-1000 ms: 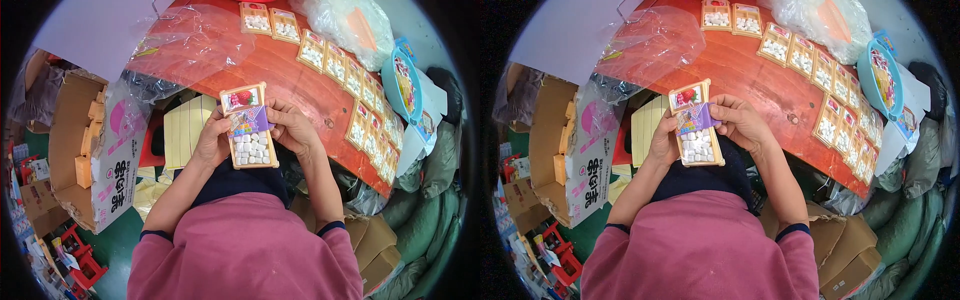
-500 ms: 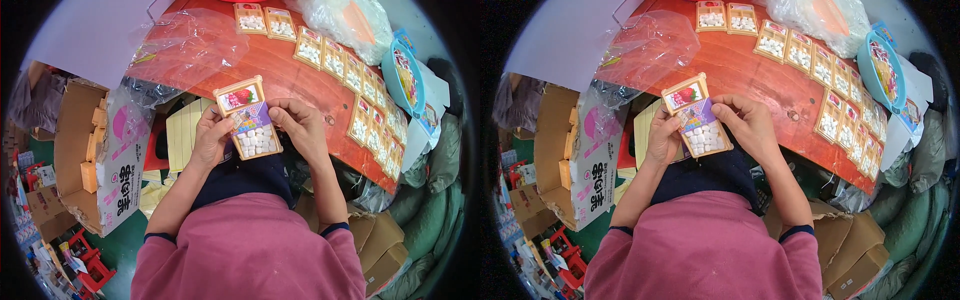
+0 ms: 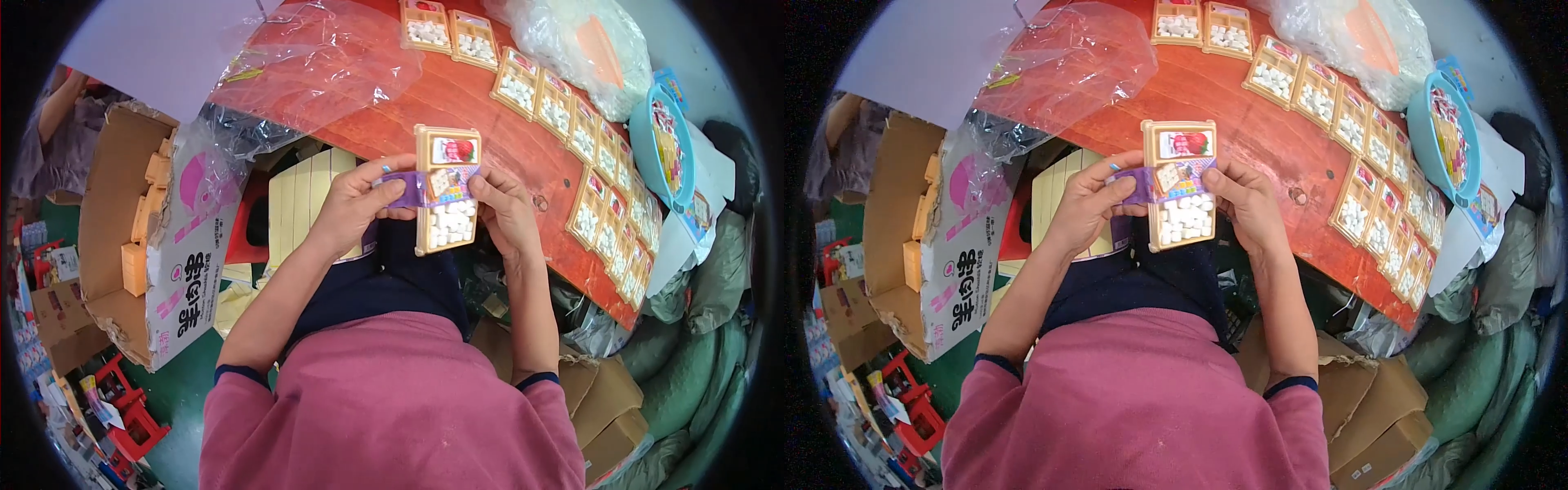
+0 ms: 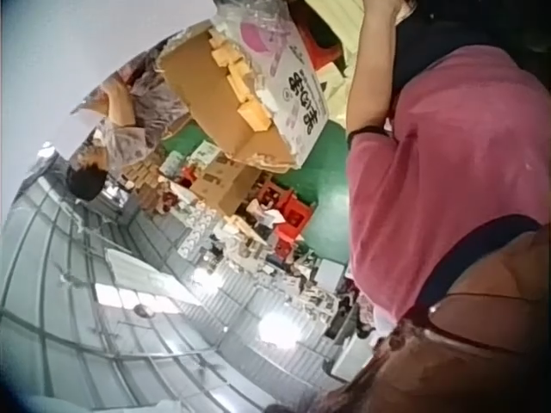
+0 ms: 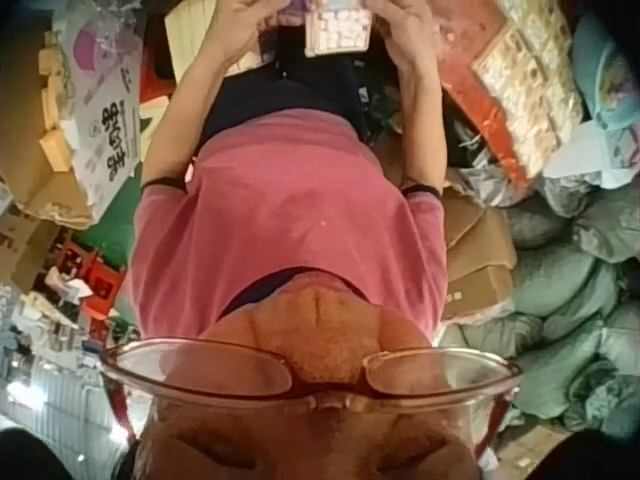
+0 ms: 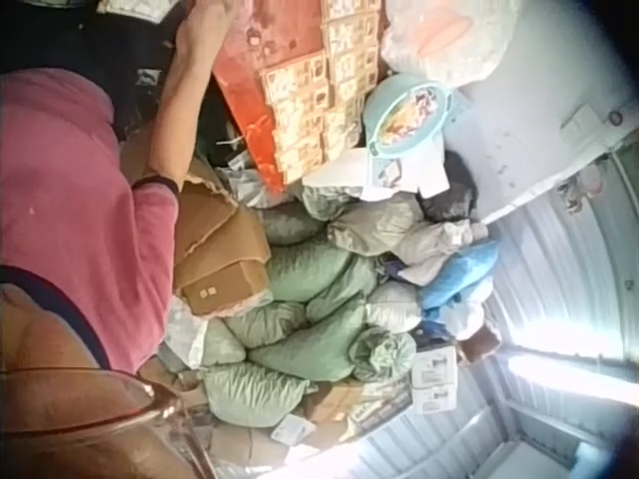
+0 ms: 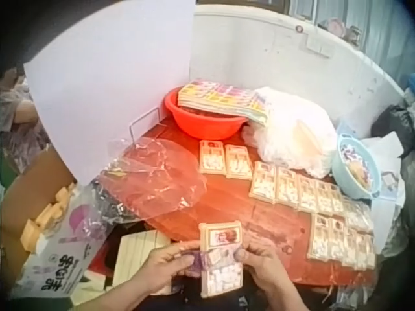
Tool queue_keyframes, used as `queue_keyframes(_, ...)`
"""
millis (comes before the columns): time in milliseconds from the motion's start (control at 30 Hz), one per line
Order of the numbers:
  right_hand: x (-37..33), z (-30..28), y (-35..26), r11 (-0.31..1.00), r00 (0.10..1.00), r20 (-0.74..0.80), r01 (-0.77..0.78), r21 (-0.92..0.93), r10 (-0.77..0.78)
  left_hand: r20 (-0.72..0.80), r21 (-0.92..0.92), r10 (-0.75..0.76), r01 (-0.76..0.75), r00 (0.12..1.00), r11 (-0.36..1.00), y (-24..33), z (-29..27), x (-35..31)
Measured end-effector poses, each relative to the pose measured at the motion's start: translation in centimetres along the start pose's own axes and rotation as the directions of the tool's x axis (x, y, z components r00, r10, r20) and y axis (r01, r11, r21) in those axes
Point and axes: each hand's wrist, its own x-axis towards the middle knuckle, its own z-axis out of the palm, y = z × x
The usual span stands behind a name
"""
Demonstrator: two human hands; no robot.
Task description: Applying adhesive labels to small packaged products and organizing them on a workbench.
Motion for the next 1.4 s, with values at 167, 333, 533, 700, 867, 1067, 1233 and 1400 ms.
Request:
queue_keyframes(167, -0.2, -0.7, 0.3, 0.998, 0.998, 0.047, 0.026, 0.059, -0.029, 0.057, 0.096, -0.006, 0.0, 0.998, 0.995, 1.1, 0.6, 0.5)
queue_keyframes(333, -0.4, -0.3, 0.6, 0.991, 0.985, 0.172, -0.008, 0.136, -0.016, 0.095, 0.191, 0.046, -0.064, 0.994, 0.98, 0.7, 1.7, 1.3)
queue_keyframes(533, -0.7, 0.3, 1.1, 0.96, 0.973, 0.221, 0.009, 0.281, -0.073, 0.123, 0.149, 0.191, -0.208, 0.974, 0.967, -0.4, 3.4, 1.3)
queue_keyframes(700, -0.8, 0.3, 2.8, 0.891, 0.99, 0.104, 0.034, 0.452, -0.091, 0.045, 0.118, 0.326, -0.33, 0.944, 0.937, -0.8, 5.3, 0.8)
queue_keyframes(867, -1.0, 0.7, 3.4, 0.844, 0.987, 0.147, -0.025, 0.535, -0.064, 0.193, 0.447, 0.372, -0.419, 0.908, 0.791, -0.7, 4.8, 1.2)
queue_keyframes(1067, 0.5, 1.0, 5.1, 0.777, 0.996, 0.09, -0.061, 0.626, 0.005, 0.133, 0.516, 0.356, -0.372, 0.925, 0.772, -1.2, 4.2, 2.6)
queue_keyframes(1233, -0.1, 0.1, 4.6, 0.697, 0.981, 0.19, -0.158, 0.7, 0.032, 0.112, 0.467, 0.195, -0.225, 0.974, 0.855, -1.3, 4.1, 4.3)
queue_keyframes(1400, -1.0, -3.7, 3.3, 0.833, 0.95, 0.284, -0.049, 0.552, -0.132, 0.11, 0.708, 0.391, -0.348, 0.914, 0.615, -0.6, 7.5, 5.1)
